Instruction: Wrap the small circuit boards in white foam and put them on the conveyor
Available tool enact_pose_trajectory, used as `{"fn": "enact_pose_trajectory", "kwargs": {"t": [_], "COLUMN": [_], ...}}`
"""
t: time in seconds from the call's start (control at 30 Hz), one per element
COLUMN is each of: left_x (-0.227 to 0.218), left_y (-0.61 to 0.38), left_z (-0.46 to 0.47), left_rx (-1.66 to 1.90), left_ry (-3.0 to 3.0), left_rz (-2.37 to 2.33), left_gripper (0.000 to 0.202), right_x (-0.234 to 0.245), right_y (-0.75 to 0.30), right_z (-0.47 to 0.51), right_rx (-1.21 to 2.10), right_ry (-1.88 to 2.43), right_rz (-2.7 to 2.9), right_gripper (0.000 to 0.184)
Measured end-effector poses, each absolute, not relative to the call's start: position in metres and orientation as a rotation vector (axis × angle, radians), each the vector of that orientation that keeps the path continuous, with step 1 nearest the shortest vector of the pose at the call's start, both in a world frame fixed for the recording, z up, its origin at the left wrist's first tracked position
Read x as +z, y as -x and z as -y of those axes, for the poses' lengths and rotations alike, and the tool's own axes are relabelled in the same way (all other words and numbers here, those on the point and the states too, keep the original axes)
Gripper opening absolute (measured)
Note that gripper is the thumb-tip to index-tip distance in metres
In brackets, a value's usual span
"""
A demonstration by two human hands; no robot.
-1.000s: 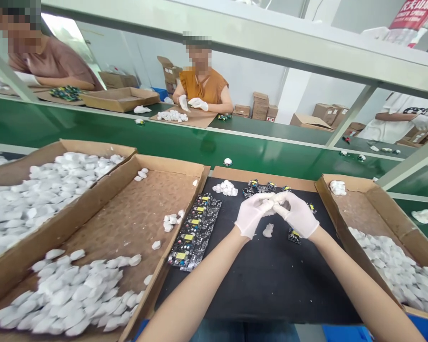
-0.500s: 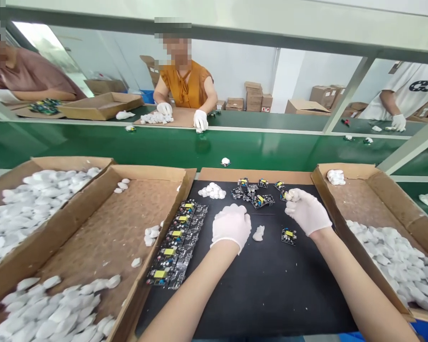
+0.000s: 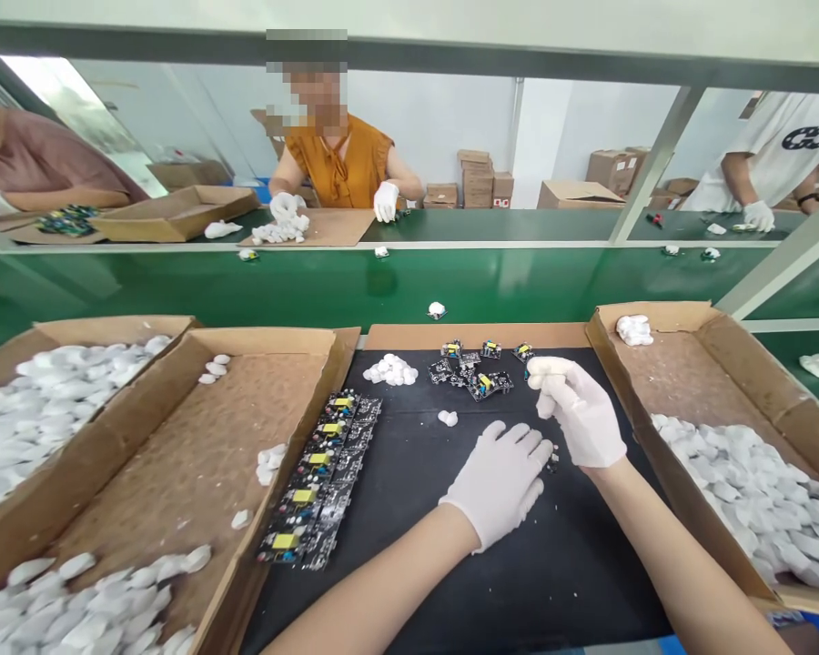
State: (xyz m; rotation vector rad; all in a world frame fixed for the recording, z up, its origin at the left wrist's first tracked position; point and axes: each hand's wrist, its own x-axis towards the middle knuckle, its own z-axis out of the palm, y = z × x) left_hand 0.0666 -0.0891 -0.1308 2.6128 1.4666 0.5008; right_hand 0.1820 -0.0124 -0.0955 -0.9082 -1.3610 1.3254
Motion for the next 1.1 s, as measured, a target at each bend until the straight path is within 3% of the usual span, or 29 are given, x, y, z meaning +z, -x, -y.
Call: {"fn": "enact_pose_trajectory", "kwargs": {"t": [0.1, 0.23, 0.3, 0.43, 0.7, 0.9, 1.0, 1.1], "left_x": [-0.135, -0.136, -0.137, -0.137, -0.129, -0.129, -0.127, -0.123], "left_y": [-0.068, -0.063, -0.062, -0.061, -0.048, -0.044, -0.042, -0.039], "left_z": [0.09, 0.092, 0.092, 0.093, 0.089, 0.088, 0.088, 0.087], "left_rx": [0.463, 0.526, 0.593, 0.706, 1.253, 1.478, 1.522, 1.603], "left_ry": [-2.536, -2.383, -2.351, -2.291, -1.989, -2.004, -2.014, -2.08], "left_rz": [-1.503, -1.642, -1.672, -1.659, -1.989, -2.055, -2.056, -2.064], "left_gripper": [0.019, 0.048, 0.047, 0.029, 0.031, 0.032, 0.026, 0.021], "right_x": [-0.09, -0.082, -0.081, -0.086, -0.093, -0.104, -0.104, -0.104], "right_y": [-0.183, -0.183, -0.183, -0.184, -0.179, -0.172, -0.168, -0.163], "right_z": [0.018, 0.024, 0.025, 0.023, 0.04, 0.043, 0.04, 0.04], "right_rx": [1.475, 1.747, 1.742, 1.616, 1.164, 0.91, 1.161, 1.668], "right_ry": [0.837, 0.721, 0.706, 0.742, 0.854, 0.808, 0.874, 0.807], "right_rz": [1.393, 1.294, 1.305, 1.371, 1.725, 1.893, 1.79, 1.628], "right_gripper": [0.038, 0.042, 0.047, 0.035, 0.02, 0.022, 0.033, 0.045]}}
